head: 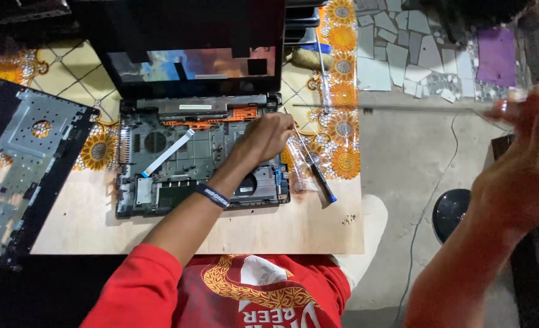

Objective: The person closes a laptop and places it on a stack of other laptops. They then pick up a different laptop, open it, and use a screwdriver to remove screws from the bottom panel. The person removes the bottom cover, revealing the internal components, and continues to unscrew parts inside the chassis.

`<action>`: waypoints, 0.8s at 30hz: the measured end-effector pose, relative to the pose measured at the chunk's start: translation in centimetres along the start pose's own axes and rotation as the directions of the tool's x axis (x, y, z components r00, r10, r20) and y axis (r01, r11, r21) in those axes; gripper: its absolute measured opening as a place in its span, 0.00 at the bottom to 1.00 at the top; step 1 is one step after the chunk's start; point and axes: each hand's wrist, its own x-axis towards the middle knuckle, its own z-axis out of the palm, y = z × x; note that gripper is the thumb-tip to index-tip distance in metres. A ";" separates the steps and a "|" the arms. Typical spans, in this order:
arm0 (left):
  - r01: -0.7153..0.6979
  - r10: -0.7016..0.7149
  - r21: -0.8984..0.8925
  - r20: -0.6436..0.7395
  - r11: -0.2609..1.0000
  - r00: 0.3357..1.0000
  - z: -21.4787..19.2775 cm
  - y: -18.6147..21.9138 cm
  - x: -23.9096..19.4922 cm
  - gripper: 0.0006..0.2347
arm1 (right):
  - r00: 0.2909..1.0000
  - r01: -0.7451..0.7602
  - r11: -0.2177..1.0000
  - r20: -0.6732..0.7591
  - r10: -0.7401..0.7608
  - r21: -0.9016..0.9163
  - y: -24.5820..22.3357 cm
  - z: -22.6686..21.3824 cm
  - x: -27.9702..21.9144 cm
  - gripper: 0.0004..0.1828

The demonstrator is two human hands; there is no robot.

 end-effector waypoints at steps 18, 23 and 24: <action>0.221 -0.119 0.597 -0.205 0.771 0.971 -6.2 -5.8 -1.5 0.22 | 0.477 -0.497 0.513 -0.274 0.835 0.699 5.8 1.4 -20.8 0.11; 0.119 -0.037 0.564 -0.155 0.817 0.987 -6.5 -7.9 -0.4 0.11 | 0.518 -0.576 0.435 -0.102 0.849 0.692 3.0 5.2 -21.2 0.13; 0.064 0.029 0.598 -0.145 0.799 0.989 -6.4 -8.5 -0.4 0.10 | 0.533 -0.569 0.436 -0.091 0.841 0.698 3.1 6.1 -21.6 0.13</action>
